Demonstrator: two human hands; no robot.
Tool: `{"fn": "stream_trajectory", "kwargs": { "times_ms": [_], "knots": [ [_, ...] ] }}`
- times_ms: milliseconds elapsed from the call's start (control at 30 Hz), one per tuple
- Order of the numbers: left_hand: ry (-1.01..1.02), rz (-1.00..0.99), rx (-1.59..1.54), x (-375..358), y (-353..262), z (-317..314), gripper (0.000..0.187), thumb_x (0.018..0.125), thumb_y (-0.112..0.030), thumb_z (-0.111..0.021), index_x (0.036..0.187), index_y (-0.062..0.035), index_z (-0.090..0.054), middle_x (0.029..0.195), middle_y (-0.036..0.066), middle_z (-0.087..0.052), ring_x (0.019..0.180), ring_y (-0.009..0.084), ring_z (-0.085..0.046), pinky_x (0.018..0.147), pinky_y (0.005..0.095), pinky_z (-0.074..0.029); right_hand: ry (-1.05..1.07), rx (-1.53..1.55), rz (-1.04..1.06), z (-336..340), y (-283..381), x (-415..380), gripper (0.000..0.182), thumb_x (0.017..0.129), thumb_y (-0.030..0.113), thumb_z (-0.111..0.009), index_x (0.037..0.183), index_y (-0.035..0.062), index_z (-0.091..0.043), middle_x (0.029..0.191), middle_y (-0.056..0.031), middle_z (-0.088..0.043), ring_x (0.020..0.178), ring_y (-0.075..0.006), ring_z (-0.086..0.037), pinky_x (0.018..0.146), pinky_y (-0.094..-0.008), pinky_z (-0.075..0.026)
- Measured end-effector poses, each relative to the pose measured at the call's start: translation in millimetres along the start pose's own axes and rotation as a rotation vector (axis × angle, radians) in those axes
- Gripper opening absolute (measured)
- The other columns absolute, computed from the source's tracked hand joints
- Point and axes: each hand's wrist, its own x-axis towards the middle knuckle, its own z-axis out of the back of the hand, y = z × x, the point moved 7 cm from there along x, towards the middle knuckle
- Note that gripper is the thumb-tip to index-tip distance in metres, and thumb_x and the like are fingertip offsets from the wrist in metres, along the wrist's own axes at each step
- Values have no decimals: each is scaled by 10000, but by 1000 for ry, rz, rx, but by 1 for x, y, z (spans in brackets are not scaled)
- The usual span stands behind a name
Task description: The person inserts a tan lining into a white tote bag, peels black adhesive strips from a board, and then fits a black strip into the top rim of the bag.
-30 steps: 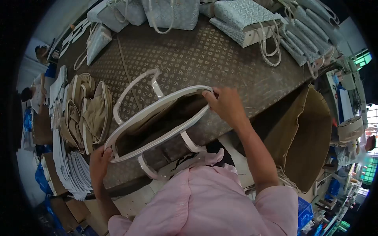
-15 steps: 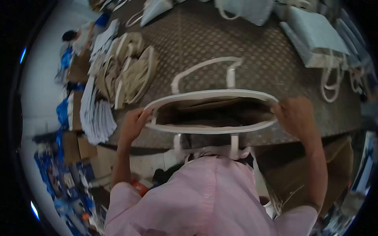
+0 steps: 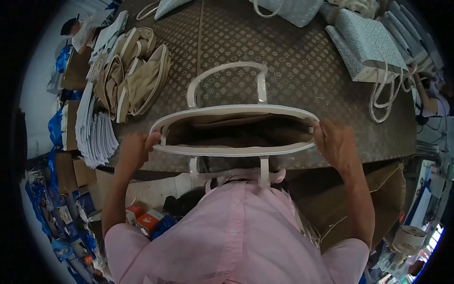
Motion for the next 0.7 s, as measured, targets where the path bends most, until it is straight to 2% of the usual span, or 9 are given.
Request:
{"fn": "stream_trajectory", "kwargs": {
  "times_ms": [167,200,267,300,367,400,467,600,700],
  "knots": [
    [237,138,-517,-7,15,-9,571,911,-457,-406,702,38,-600,550,93,-574,494,150,-577,505,291,-455,103,135,-347,-20,-32,-16,209,891,178,-524,815,-2,-599,738,-206,-571,636,-357,-541,550,-349,-425],
    [217,180,-512,-7,23,-7,571,911,-457,-406,702,38,-600,550,93,-574,494,150,-577,505,291,-455,117,164,-313,-27,-20,-14,209,891,178,-524,815,-2,-599,738,-206,-571,636,-357,-541,550,-349,-425],
    [281,68,-556,-5,20,-8,394,884,-359,-509,809,14,-610,706,117,-627,565,179,-606,540,304,-481,-254,242,-228,-5,-2,-10,208,892,179,-517,971,5,-601,968,-192,-600,805,-330,-588,711,-333,-461],
    [271,75,-557,-9,24,-9,394,884,-359,-509,809,14,-610,706,117,-627,565,179,-606,540,304,-481,-255,250,-218,-3,-1,-9,208,892,179,-517,971,5,-601,968,-192,-600,805,-330,-588,711,-333,-461],
    [-509,-494,32,-32,-4,37,213,832,-221,-586,935,-36,-609,894,99,-639,696,223,-625,581,327,-504,-290,-182,262,6,35,-11,231,876,162,-523,1046,18,-585,1109,-158,-571,937,-299,-578,869,-365,-431],
    [-514,-505,23,-34,-2,33,213,832,-221,-586,935,-36,-609,894,99,-639,696,223,-625,581,327,-504,-293,-197,259,7,39,-13,231,876,162,-523,1046,18,-585,1109,-158,-571,937,-299,-578,869,-365,-431],
    [-382,-791,-85,-43,-14,17,216,801,-120,-589,1012,-76,-598,1002,71,-616,833,271,-604,649,369,-504,8,-20,518,-11,61,-25,220,837,114,-543,1027,18,-595,1024,-134,-597,941,-295,-566,922,-400,-402],
    [-251,-864,-239,-24,-8,7,210,830,-121,-550,1030,-74,-593,981,90,-618,862,286,-596,683,382,-489,130,-11,382,-15,53,-27,189,811,87,-553,979,10,-594,940,-121,-602,905,-307,-554,913,-400,-401],
    [-58,-816,-120,-12,-11,7,202,838,-125,-534,1025,-80,-597,968,113,-617,856,290,-594,712,384,-477,186,-5,356,-13,63,-11,147,799,76,-556,921,-2,-583,880,-124,-594,849,-326,-544,901,-407,-402]
  ]
}}
